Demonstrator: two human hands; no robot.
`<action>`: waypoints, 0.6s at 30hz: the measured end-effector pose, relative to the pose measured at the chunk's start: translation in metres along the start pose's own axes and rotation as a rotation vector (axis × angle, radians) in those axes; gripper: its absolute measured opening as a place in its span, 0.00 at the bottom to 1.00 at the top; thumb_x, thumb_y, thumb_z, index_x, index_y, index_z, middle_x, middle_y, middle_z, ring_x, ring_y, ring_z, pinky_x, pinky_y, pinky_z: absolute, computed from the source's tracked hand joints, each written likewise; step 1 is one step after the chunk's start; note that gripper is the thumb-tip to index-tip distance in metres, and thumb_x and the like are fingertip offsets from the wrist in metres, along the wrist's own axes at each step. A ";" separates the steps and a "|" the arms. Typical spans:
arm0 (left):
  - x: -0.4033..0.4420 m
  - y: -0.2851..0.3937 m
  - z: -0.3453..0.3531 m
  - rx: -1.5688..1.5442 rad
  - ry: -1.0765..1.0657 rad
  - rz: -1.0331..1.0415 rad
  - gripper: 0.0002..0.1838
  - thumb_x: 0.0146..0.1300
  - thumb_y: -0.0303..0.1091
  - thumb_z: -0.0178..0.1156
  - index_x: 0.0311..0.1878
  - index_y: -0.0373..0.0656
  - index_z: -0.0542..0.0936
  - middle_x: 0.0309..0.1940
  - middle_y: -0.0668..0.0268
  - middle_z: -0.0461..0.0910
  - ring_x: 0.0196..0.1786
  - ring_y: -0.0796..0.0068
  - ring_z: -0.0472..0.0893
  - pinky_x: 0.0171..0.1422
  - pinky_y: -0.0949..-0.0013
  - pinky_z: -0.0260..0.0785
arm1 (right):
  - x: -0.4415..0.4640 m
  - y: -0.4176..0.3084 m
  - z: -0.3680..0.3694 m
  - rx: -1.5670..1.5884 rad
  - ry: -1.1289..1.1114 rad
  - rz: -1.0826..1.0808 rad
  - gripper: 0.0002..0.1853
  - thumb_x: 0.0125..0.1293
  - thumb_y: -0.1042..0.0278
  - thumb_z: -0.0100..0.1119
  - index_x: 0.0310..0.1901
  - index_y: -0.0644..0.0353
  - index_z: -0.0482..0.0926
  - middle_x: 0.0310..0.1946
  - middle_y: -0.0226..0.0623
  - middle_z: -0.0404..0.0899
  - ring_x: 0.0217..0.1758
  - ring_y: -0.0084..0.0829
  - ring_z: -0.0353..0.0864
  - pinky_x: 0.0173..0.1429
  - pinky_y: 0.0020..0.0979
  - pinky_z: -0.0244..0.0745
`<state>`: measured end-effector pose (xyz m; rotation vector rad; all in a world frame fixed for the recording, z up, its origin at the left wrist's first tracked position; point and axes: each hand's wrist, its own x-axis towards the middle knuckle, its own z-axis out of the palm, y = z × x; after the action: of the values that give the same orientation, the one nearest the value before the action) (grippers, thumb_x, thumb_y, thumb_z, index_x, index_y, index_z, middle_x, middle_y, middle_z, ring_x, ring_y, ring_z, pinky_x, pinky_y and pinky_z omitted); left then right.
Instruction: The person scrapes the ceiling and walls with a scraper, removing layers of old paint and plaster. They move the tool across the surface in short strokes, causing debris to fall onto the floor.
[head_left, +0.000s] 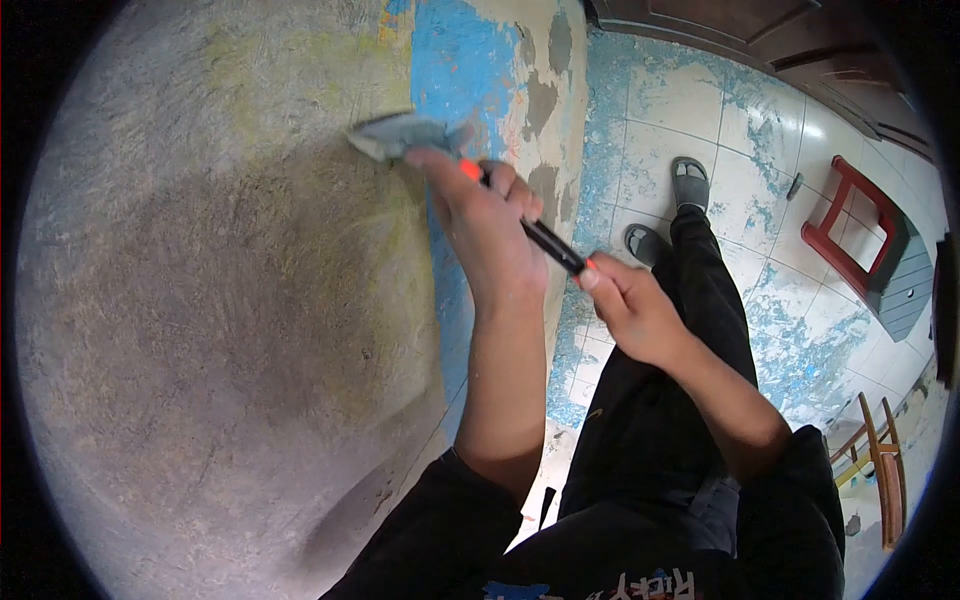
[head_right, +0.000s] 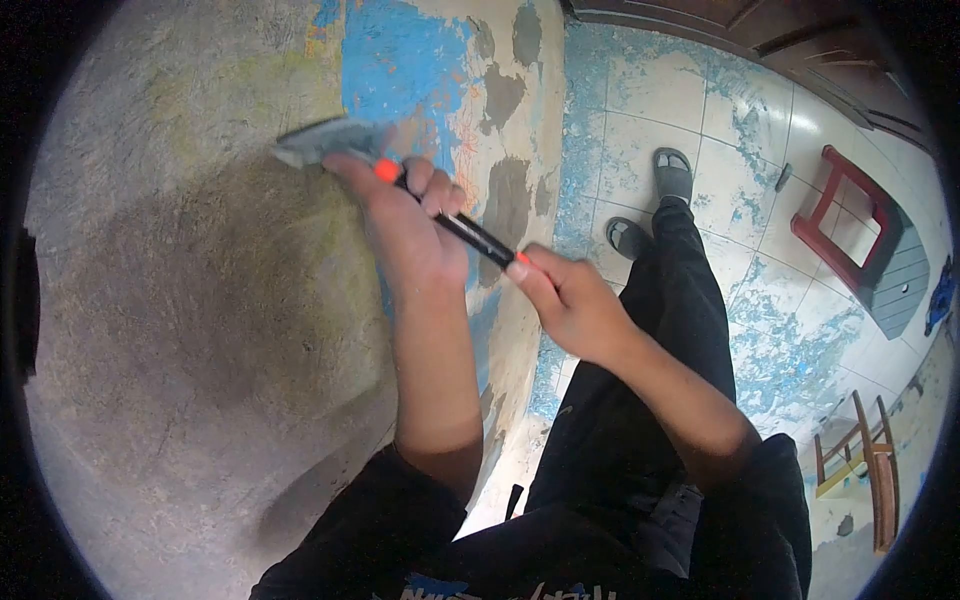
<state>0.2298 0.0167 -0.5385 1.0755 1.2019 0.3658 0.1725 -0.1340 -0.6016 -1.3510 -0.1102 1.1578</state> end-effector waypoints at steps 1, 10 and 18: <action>-0.002 -0.002 -0.006 0.000 0.014 -0.018 0.33 0.74 0.69 0.37 0.52 0.46 0.70 0.22 0.74 0.58 0.20 0.81 0.55 0.27 0.74 0.53 | -0.004 0.004 0.006 0.019 0.006 -0.012 0.17 0.79 0.55 0.50 0.37 0.60 0.73 0.19 0.35 0.62 0.23 0.25 0.62 0.31 0.32 0.64; 0.008 0.006 0.012 -0.005 -0.038 0.022 0.32 0.75 0.69 0.38 0.52 0.46 0.71 0.21 0.74 0.58 0.20 0.82 0.55 0.27 0.74 0.53 | 0.007 -0.007 0.002 0.044 0.034 -0.035 0.18 0.80 0.54 0.48 0.37 0.61 0.73 0.19 0.34 0.61 0.23 0.25 0.61 0.30 0.32 0.64; 0.004 0.005 0.006 0.050 0.022 0.004 0.33 0.74 0.70 0.38 0.52 0.47 0.72 0.21 0.75 0.57 0.20 0.82 0.54 0.27 0.75 0.52 | 0.005 0.004 0.008 0.051 0.016 -0.036 0.19 0.80 0.53 0.47 0.36 0.61 0.72 0.19 0.35 0.62 0.24 0.24 0.62 0.30 0.32 0.64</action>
<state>0.2380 0.0194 -0.5374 1.1196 1.2343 0.3535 0.1675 -0.1261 -0.6047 -1.3084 -0.0923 1.1126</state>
